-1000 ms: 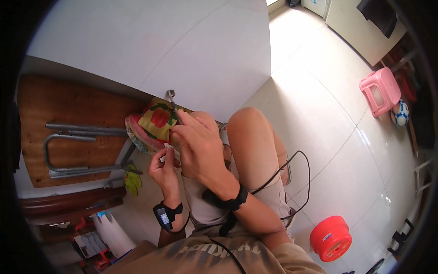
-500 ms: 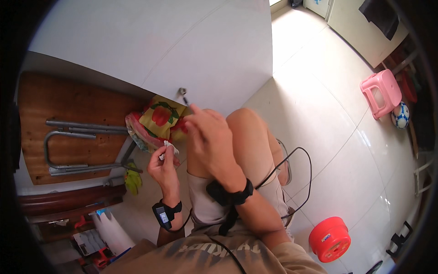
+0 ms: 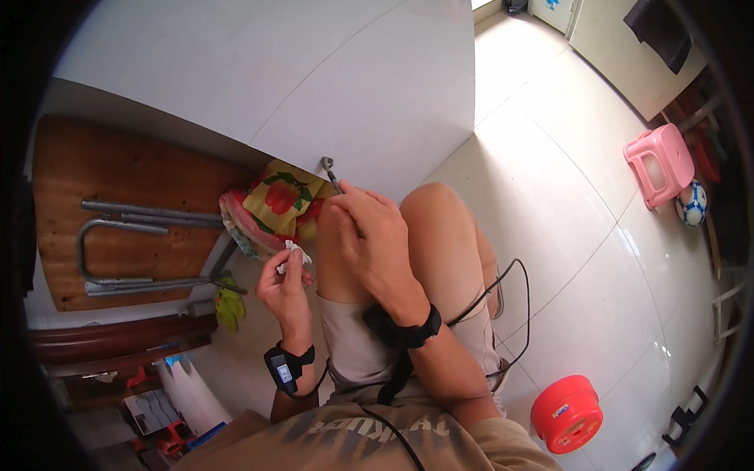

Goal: Using a small brush and filler material to repair a spot on a white wall while sitting on a stool.

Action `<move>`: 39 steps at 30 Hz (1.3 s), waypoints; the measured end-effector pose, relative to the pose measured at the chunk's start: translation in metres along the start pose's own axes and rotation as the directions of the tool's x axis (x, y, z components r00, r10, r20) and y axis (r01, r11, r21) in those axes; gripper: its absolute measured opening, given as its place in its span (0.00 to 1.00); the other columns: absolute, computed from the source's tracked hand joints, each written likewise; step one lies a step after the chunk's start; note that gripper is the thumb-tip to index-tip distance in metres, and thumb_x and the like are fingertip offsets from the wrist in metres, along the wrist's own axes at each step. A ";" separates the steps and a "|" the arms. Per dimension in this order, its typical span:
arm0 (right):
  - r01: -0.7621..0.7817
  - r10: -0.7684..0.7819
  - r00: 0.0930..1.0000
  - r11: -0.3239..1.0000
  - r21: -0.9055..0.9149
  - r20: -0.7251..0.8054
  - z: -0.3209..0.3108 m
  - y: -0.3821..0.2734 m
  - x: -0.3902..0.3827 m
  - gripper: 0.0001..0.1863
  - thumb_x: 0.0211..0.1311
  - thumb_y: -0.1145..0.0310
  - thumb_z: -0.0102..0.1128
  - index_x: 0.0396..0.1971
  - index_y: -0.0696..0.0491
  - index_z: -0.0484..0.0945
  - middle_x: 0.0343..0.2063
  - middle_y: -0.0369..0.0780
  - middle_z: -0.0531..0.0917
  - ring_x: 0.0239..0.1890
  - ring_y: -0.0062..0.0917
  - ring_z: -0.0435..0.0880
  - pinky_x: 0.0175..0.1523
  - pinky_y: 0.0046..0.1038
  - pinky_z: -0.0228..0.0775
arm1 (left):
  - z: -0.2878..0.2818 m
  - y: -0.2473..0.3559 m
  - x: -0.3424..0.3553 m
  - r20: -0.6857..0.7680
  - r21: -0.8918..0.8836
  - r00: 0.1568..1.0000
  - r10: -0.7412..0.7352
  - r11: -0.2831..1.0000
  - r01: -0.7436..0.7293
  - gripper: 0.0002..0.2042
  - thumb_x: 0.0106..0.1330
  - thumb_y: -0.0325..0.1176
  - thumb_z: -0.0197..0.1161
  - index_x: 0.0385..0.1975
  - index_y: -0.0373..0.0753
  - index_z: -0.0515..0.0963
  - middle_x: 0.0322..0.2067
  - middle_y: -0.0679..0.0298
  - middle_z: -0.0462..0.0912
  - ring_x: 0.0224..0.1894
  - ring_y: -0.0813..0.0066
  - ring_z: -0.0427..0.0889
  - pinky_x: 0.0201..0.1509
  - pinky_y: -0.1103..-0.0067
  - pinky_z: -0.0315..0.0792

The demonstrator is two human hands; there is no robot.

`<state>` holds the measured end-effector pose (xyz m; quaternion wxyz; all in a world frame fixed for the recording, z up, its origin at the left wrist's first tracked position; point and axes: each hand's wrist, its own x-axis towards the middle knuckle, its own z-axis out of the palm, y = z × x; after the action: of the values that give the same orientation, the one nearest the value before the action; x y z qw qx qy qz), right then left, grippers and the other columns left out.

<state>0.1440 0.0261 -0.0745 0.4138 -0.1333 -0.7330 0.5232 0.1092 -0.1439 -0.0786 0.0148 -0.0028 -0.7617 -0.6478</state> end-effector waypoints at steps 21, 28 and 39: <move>0.101 -0.102 0.995 0.987 0.122 0.003 0.003 -0.013 0.002 0.10 0.57 0.79 0.69 0.40 0.57 0.84 0.47 0.46 0.88 0.47 0.42 0.85 0.59 0.41 0.72 | 0.001 -0.001 0.000 0.003 0.006 1.000 -0.013 1.000 0.013 0.09 0.68 0.27 0.71 0.42 0.30 0.82 0.28 0.65 0.84 0.23 0.83 0.78 0.26 0.84 0.72; 0.079 -0.080 0.997 0.993 0.083 0.012 0.002 -0.015 0.001 0.10 0.57 0.79 0.68 0.40 0.58 0.84 0.47 0.49 0.88 0.50 0.43 0.86 0.58 0.42 0.74 | 0.003 0.004 -0.001 -0.022 0.051 0.999 -0.041 0.998 0.043 0.09 0.68 0.28 0.71 0.41 0.30 0.82 0.26 0.66 0.83 0.23 0.83 0.78 0.26 0.84 0.71; 0.127 -0.127 0.992 0.992 0.012 -0.002 0.007 -0.022 -0.003 0.11 0.56 0.80 0.68 0.40 0.57 0.82 0.50 0.49 0.87 0.52 0.43 0.85 0.58 0.43 0.72 | 0.001 -0.005 0.000 0.004 0.000 1.000 -0.031 1.000 0.031 0.08 0.68 0.27 0.71 0.41 0.30 0.82 0.26 0.66 0.83 0.22 0.83 0.78 0.26 0.84 0.71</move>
<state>0.1461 0.0102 -0.0571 0.4475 -0.0844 -0.7365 0.5002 0.1090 -0.1438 -0.0834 0.0031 0.0074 -0.7617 -0.6479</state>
